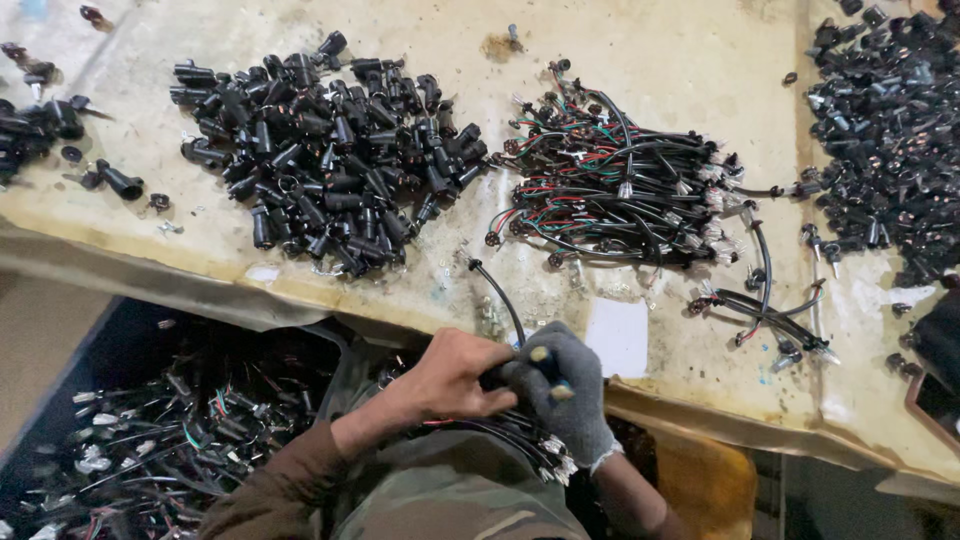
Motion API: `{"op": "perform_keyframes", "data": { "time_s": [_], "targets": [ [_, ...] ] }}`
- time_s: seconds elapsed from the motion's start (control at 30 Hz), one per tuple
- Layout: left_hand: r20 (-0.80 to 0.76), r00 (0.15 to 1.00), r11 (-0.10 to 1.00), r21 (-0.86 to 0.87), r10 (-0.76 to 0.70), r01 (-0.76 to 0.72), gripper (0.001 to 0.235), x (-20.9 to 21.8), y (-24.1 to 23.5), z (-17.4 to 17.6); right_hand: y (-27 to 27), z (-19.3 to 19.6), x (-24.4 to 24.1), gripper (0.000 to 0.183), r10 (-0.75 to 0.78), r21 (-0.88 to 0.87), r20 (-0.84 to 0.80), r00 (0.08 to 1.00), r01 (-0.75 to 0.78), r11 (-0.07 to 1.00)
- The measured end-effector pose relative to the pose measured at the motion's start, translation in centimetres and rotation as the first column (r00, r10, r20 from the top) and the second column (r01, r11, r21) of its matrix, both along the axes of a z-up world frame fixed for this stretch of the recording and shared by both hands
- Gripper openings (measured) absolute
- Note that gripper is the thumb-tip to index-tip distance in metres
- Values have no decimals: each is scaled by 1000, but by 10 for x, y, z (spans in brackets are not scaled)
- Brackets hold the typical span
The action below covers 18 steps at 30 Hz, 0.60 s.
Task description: The person repeatedly picks up black cylindrical components and wire harnesses from a table, connects them by hand, and places the assembled units into a bin below. The process is continuous and repetitive throughout the clip.
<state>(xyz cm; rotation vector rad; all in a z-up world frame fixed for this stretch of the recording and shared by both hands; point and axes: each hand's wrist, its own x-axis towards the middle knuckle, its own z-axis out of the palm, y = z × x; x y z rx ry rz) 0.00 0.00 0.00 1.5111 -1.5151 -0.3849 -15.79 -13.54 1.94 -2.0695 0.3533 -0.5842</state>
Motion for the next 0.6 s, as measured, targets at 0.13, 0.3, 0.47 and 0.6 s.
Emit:
{"op": "perform_keyframes", "data": {
  "time_s": [0.13, 0.3, 0.47, 0.6],
  "targets": [
    [42, 999, 996, -89, 7, -3, 24, -35, 9, 1, 9, 30, -20, 41, 20, 674, 566, 824, -477, 564],
    [-136, 988, 997, -24, -78, 75, 26, -62, 22, 1, 26, 26, -27, 47, -21, 783, 615, 788, -608, 128],
    [-289, 957, 1000, -12, -18, 15, 27, -74, 28, -2, 46, 12, -35, 43, -91, 791, 534, 840, -458, 406],
    [-186, 975, 992, 12, -123, 127, 28, -43, 12, -10, 26, 1, -20, 40, 134, 639, 541, 830, -510, 575]
  ]
}}
